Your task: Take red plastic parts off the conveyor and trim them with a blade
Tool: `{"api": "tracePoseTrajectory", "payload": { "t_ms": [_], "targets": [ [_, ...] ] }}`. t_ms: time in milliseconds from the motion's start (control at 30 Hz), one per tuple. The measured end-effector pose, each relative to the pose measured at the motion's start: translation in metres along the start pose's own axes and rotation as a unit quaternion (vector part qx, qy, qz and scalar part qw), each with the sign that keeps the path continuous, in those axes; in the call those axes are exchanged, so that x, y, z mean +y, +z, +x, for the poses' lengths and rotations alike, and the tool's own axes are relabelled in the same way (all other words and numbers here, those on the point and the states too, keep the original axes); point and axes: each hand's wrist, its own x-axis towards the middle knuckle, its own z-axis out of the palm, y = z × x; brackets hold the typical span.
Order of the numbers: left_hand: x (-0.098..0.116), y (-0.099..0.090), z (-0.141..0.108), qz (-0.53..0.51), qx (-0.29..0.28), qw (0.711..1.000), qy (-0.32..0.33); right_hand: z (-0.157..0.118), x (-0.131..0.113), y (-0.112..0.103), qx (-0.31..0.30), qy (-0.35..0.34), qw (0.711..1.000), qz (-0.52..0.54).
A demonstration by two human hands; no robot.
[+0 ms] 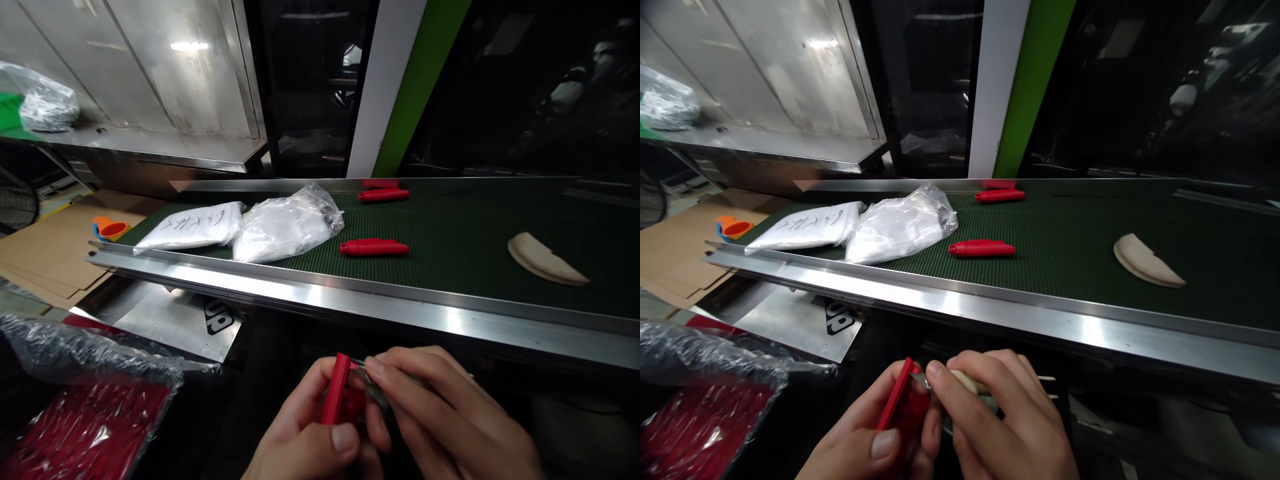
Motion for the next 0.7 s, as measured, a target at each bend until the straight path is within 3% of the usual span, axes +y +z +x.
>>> {"api": "tracePoseTrajectory", "payload": {
  "t_ms": [200, 400, 700],
  "targets": [
    [-0.014, -0.013, 0.007, 0.019, -0.122, 0.991, 0.050, 0.000, 0.007, -0.002, 0.058, 0.081, 0.995, -0.010],
    [-0.005, -0.011, 0.006, -0.045, -0.082, 0.996, -0.003, -0.001, 0.006, -0.012, -0.015, -0.037, 0.999, -0.028],
    [-0.020, -0.013, 0.012, -0.050, -0.137, 0.987, 0.060, -0.003, 0.013, -0.013, -0.029, -0.054, 0.995, -0.078]
  ]
}}
